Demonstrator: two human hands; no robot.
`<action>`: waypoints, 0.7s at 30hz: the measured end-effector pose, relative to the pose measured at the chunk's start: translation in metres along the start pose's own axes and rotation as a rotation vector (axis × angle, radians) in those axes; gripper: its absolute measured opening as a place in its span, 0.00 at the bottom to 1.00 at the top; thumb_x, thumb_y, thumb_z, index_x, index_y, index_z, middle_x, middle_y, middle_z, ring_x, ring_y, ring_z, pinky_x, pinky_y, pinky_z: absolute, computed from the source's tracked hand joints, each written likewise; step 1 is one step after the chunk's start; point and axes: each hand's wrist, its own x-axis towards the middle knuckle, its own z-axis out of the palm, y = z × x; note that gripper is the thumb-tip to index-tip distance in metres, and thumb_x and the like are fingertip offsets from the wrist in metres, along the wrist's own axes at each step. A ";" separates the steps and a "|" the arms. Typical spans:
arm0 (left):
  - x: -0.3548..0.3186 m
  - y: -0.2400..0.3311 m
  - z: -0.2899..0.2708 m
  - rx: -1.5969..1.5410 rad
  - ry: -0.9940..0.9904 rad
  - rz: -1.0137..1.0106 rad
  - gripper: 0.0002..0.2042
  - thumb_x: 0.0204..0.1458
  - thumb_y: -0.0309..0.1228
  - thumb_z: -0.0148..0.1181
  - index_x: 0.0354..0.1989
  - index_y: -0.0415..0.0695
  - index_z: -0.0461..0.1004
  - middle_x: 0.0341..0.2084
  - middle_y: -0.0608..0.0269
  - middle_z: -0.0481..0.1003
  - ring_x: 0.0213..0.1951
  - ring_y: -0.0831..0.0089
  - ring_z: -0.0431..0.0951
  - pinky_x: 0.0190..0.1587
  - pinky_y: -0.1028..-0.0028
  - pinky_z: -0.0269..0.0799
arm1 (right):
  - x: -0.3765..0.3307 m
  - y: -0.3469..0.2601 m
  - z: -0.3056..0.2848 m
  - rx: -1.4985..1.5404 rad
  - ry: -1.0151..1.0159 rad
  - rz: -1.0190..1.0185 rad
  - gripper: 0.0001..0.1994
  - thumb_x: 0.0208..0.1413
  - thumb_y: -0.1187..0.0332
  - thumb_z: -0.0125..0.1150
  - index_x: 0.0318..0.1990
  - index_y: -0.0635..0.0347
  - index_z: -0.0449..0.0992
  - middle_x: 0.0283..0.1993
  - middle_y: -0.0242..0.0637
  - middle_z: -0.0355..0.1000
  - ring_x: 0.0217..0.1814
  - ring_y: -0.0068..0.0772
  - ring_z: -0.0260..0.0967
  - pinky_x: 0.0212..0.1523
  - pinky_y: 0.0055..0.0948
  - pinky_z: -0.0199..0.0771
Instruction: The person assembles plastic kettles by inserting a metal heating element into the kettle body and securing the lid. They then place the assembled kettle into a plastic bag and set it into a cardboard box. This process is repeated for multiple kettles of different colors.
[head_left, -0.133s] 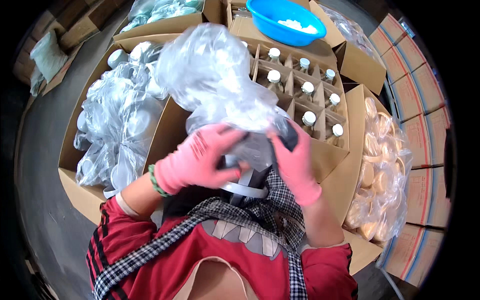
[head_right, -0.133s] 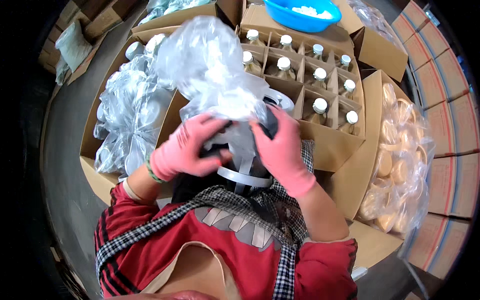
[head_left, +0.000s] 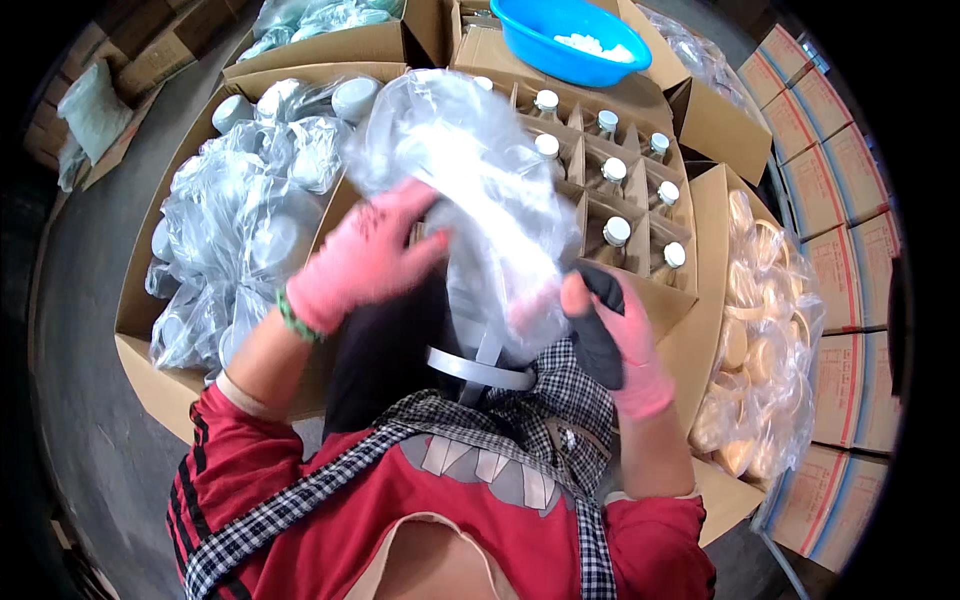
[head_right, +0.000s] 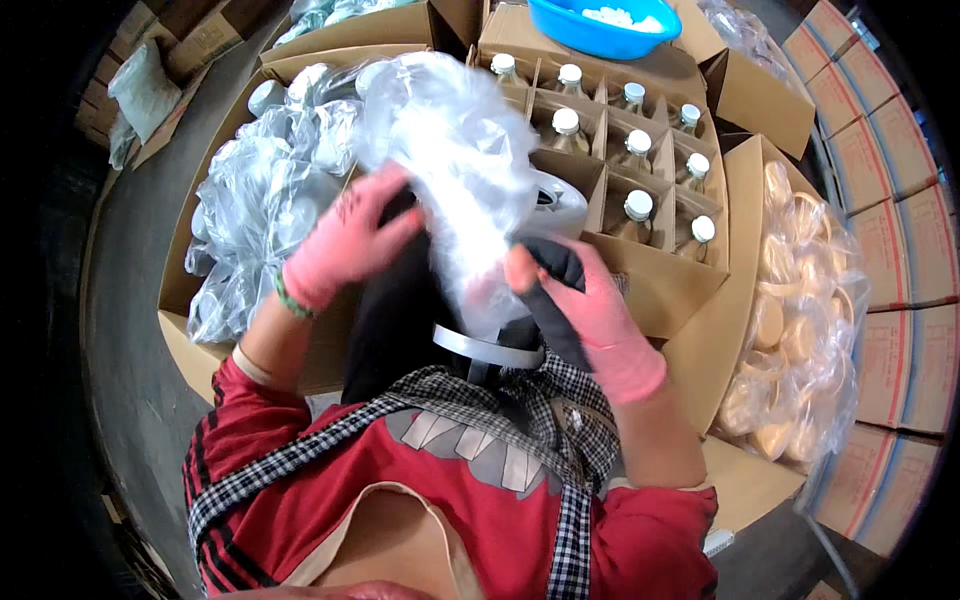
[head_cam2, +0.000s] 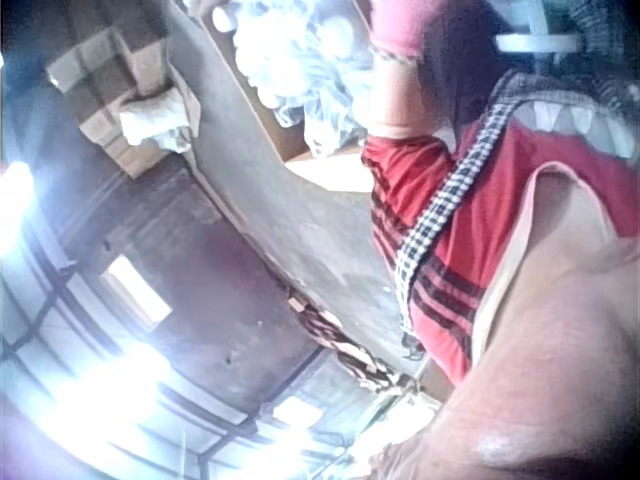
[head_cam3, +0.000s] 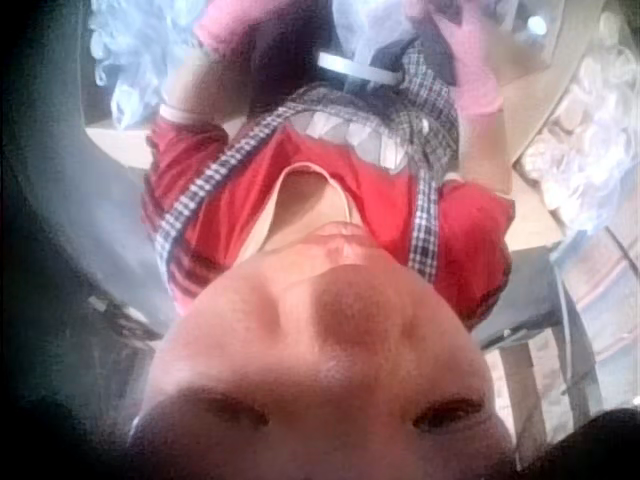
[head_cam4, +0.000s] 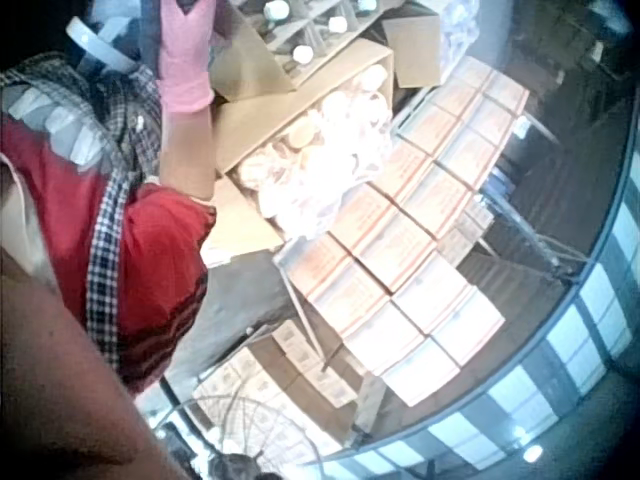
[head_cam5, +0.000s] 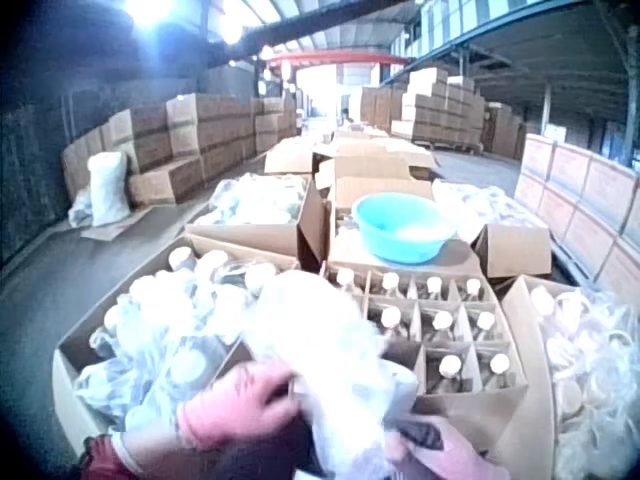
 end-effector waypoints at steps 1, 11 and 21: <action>0.008 -0.021 -0.005 0.359 0.014 0.114 0.18 0.43 0.34 0.51 0.42 0.37 0.65 0.40 0.51 0.68 0.42 0.57 0.69 0.44 0.69 0.64 | -0.006 -0.011 -0.003 -0.095 -0.133 0.034 0.18 0.43 0.70 0.60 0.42 0.68 0.67 0.36 0.31 0.68 0.38 0.20 0.63 0.42 0.20 0.62; 0.100 -0.074 0.007 0.580 0.644 0.265 0.32 0.35 0.41 0.59 0.49 0.37 0.59 0.49 0.44 0.59 0.52 0.53 0.58 0.53 0.52 0.49 | 0.105 -0.034 -0.105 -2.002 0.339 -0.650 0.15 0.42 0.64 0.55 0.37 0.62 0.69 0.34 0.45 0.67 0.39 0.43 0.62 0.44 0.36 0.62; 0.017 -0.112 0.078 0.419 -0.342 0.035 0.12 0.42 0.37 0.53 0.27 0.40 0.70 0.29 0.51 0.70 0.33 0.58 0.71 0.44 0.65 0.63 | 0.075 0.071 -0.127 -0.159 0.059 0.232 0.19 0.49 0.61 0.55 0.43 0.67 0.67 0.34 0.32 0.69 0.37 0.18 0.63 0.39 0.17 0.63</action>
